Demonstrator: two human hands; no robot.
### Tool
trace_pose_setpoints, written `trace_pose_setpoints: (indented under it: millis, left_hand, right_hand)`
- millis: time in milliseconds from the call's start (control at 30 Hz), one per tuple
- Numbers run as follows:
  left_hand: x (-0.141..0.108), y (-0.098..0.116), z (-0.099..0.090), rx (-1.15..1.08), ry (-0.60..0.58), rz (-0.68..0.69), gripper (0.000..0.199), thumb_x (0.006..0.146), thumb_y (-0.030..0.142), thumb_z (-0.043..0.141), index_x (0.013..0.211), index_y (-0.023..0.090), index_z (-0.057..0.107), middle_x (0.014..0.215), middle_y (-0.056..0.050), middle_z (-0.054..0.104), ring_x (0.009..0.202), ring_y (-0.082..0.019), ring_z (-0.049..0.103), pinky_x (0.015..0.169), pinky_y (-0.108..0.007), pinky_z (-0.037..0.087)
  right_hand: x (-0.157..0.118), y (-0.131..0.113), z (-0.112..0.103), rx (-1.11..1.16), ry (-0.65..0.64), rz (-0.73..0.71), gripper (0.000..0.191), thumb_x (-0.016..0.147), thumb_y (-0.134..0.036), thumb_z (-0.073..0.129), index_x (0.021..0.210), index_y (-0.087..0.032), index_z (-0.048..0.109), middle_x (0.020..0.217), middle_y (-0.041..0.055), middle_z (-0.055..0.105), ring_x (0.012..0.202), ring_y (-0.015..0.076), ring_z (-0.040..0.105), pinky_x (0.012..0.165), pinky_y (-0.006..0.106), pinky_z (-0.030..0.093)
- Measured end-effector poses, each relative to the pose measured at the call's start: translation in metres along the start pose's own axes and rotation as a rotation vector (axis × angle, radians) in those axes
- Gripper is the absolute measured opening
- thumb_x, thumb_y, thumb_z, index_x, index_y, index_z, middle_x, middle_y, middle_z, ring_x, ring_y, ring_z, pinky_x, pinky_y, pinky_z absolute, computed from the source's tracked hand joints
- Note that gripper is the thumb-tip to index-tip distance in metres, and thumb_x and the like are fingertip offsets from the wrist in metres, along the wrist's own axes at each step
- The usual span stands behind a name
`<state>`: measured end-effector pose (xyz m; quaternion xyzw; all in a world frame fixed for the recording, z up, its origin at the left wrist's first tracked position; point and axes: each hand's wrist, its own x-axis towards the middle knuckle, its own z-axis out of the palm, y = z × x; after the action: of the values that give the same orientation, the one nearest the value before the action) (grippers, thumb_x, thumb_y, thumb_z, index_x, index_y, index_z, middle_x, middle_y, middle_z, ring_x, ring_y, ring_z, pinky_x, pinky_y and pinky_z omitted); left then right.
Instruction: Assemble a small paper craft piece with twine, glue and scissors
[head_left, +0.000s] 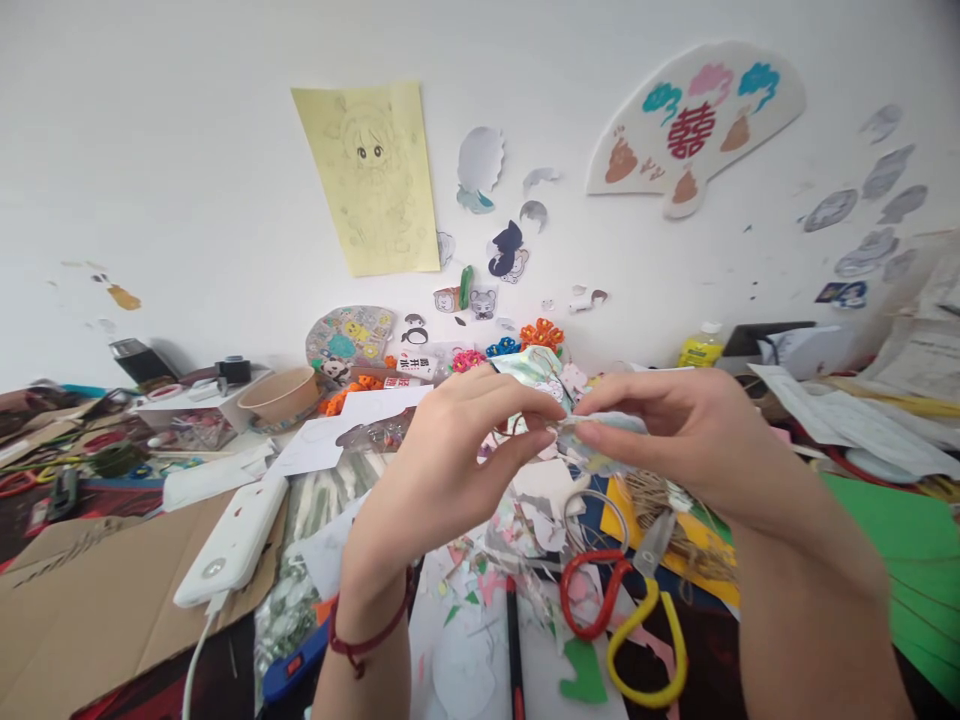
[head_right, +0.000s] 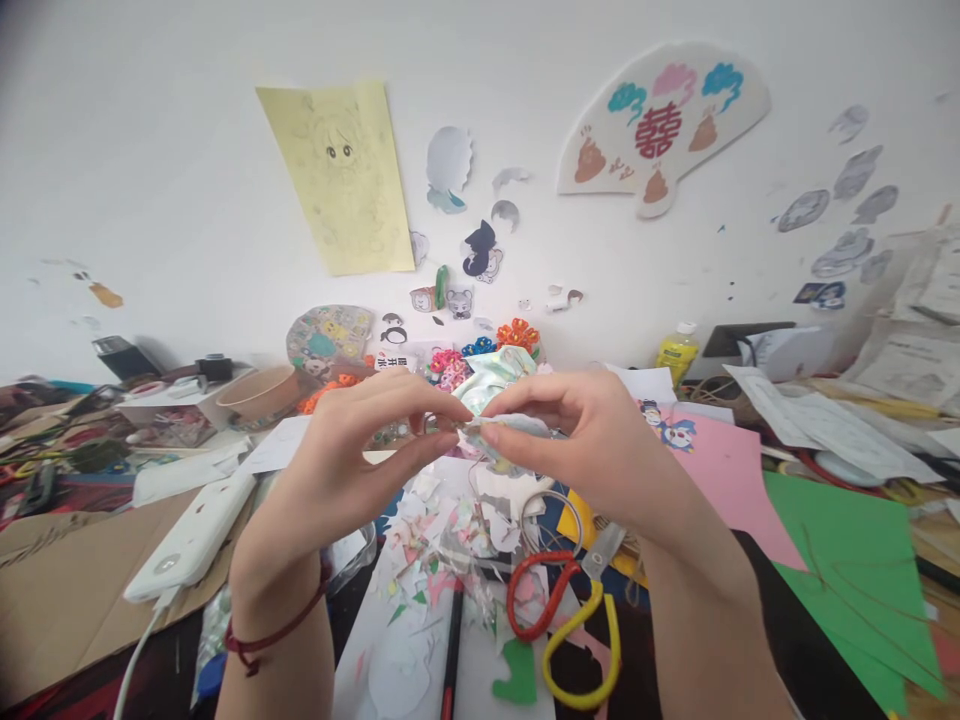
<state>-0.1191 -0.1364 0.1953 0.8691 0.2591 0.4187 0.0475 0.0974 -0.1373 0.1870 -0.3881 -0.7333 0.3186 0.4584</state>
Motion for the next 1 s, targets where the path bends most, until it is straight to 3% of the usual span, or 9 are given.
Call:
trace_pose_setpoints:
  millis: [167,333,433,600,800,1000]
  left_hand:
    - [-0.003,0.001,-0.003,-0.054,-0.025,-0.018,0.016,0.093,0.017,0.06,0.106,0.021,0.068,0.093,-0.003,0.073,0.087,-0.016,0.065,0.08,-0.033,0.052]
    - [-0.002,-0.002,0.0,-0.061,0.091,-0.064,0.012,0.093,0.019,0.061,0.1,0.02,0.07,0.087,-0.002,0.073,0.075,-0.012,0.064,0.065,-0.026,0.05]
    - [0.0,-0.005,0.003,-0.044,0.131,-0.078,0.008,0.091,0.016,0.062,0.088,0.02,0.069,0.078,0.002,0.071,0.069,-0.009,0.061,0.061,-0.023,0.046]
    - [0.001,-0.011,0.003,-0.008,0.119,-0.065,0.01,0.093,0.017,0.06,0.088,0.02,0.068,0.079,0.001,0.07,0.07,-0.01,0.06,0.065,-0.025,0.046]
    - [0.002,-0.016,0.004,0.066,0.099,-0.048,0.012,0.093,0.022,0.061,0.086,0.021,0.07,0.079,0.001,0.072,0.07,-0.012,0.06,0.067,-0.027,0.046]
    - [0.001,-0.022,0.006,0.013,0.151,-0.102,0.008,0.091,0.02,0.064,0.086,0.02,0.069,0.079,0.002,0.072,0.067,-0.01,0.061,0.065,-0.024,0.046]
  right_hand:
    - [0.0,0.001,0.0,-0.014,0.03,0.024,0.025,0.075,-0.042,0.079,0.091,-0.023,0.079,0.089,0.0055,0.075,0.083,0.0214,0.069,0.067,0.03,0.057]
    - [0.0,0.002,0.004,0.023,0.077,0.037,0.023,0.074,-0.039,0.08,0.09,-0.023,0.078,0.088,0.0037,0.075,0.081,0.0197,0.07,0.067,0.028,0.057]
    - [0.002,0.002,0.007,0.045,0.044,0.085,0.026,0.071,-0.041,0.082,0.089,-0.022,0.078,0.089,0.0044,0.076,0.083,0.0204,0.071,0.068,0.028,0.058]
    - [0.009,0.003,0.011,0.081,-0.085,0.155,0.029,0.073,-0.045,0.08,0.089,-0.021,0.078,0.087,0.005,0.077,0.083,0.0207,0.072,0.071,0.03,0.06]
    - [0.013,0.007,0.014,0.081,-0.075,0.105,0.023,0.076,-0.043,0.077,0.081,-0.021,0.078,0.082,0.0041,0.076,0.08,0.0199,0.071,0.07,0.03,0.059]
    - [0.014,0.011,0.018,0.107,-0.061,0.104,0.02,0.075,-0.039,0.08,0.082,-0.021,0.077,0.082,0.002,0.075,0.078,0.0165,0.069,0.069,0.027,0.056]
